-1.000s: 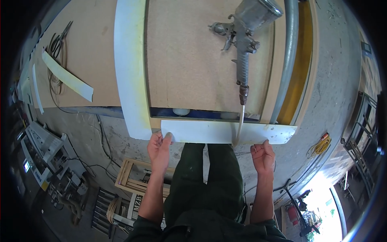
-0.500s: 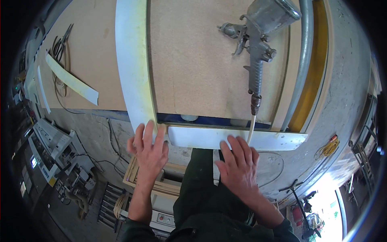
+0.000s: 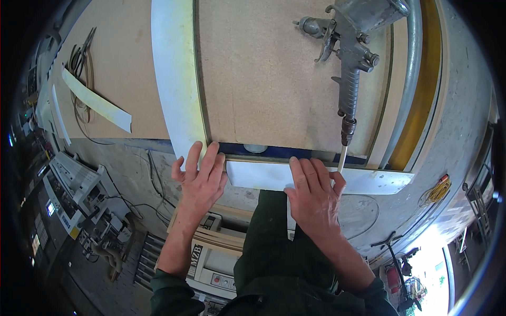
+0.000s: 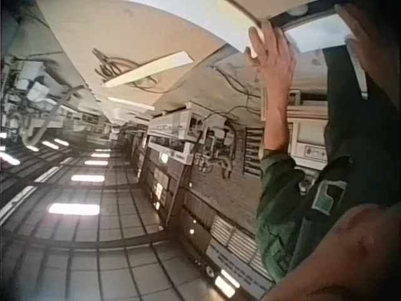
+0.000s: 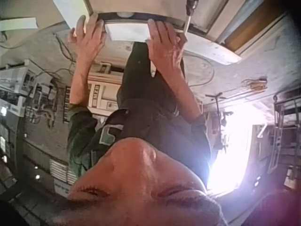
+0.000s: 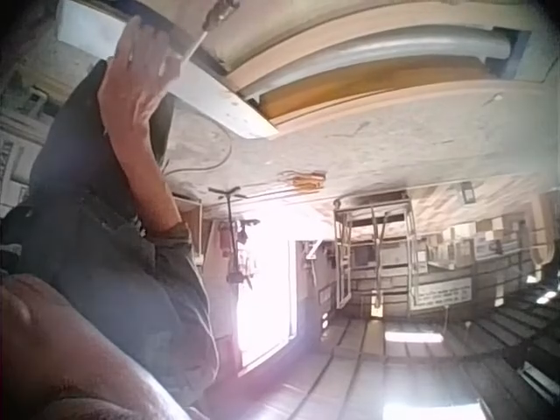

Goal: Applying adhesive to wooden panels using a spray gun and attaching white strips/frames as part of furniture assembly.

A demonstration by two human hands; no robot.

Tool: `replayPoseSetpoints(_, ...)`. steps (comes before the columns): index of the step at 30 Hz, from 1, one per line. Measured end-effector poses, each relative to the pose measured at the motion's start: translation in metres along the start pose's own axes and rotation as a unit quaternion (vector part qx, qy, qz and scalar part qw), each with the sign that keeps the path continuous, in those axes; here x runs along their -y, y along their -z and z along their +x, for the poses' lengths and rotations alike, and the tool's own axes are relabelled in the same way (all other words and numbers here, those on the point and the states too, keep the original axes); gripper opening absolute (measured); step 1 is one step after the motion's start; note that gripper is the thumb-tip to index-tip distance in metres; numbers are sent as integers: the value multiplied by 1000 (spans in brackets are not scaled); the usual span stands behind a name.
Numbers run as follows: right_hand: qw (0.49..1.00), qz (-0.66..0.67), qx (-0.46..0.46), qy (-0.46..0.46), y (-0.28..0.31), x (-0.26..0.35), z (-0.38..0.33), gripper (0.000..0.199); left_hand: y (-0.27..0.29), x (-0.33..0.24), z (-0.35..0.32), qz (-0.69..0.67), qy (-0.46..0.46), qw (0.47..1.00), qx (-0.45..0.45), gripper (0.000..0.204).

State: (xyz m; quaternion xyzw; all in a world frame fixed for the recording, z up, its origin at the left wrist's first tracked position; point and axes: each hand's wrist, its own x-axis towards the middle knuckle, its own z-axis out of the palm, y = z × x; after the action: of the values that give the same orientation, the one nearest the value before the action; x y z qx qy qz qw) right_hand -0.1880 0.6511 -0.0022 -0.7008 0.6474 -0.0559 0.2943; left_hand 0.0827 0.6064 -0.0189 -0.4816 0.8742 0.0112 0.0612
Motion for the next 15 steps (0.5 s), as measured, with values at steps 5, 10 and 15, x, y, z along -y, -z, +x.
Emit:
replayPoseSetpoints(5,1000,9,-5,6,-3,1,-2,77,-1,6,1,-48,14,999,6,33)
replayPoseSetpoints(10,1000,21,-14,4,-7,-2,-1,76,-3,7,10,-85,14,996,-6,32)
replayPoseSetpoints(15,1000,21,-3,6,-4,0,-1,76,0,11,14,-123,10,992,13,30)
